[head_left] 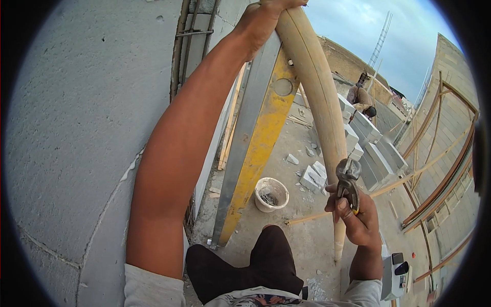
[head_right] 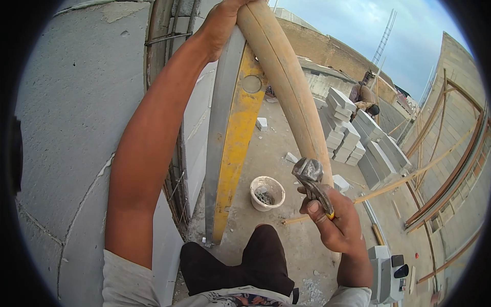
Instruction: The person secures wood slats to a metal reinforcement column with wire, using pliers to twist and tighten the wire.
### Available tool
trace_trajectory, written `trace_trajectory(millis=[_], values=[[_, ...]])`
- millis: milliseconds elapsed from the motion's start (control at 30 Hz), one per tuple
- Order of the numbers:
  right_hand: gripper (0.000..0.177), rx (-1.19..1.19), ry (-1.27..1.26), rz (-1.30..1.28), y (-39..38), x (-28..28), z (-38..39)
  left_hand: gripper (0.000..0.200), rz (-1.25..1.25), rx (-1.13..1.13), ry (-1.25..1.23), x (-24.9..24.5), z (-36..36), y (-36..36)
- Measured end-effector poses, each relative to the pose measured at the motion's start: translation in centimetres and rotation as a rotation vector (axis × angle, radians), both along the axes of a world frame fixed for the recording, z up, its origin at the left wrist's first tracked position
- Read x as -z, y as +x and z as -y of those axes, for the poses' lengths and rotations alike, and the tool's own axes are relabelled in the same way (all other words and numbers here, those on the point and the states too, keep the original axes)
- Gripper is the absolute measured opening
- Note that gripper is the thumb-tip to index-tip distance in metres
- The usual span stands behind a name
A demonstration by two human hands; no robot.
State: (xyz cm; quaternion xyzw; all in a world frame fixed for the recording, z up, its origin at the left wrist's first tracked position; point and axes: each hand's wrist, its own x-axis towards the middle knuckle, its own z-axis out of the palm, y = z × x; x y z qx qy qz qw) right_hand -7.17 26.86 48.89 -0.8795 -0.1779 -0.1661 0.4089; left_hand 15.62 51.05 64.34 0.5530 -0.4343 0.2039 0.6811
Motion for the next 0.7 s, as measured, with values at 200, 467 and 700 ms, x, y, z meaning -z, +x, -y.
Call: trace_trajectory(millis=[200,467,700], values=[[0.021,0.036,-0.381,0.295,0.7,-3.8,1.6,0.090,0.029,-0.062,-0.081,1.2,0.3,-4.3],[0.029,0.288,-0.650,0.478,1.4,-8.0,1.7,0.098,0.026,0.002,0.003,0.3,0.2,0.1],[0.027,0.364,-0.623,0.603,3.0,-10.2,2.4,0.101,0.033,0.020,-0.006,0.3,0.3,-0.6]])
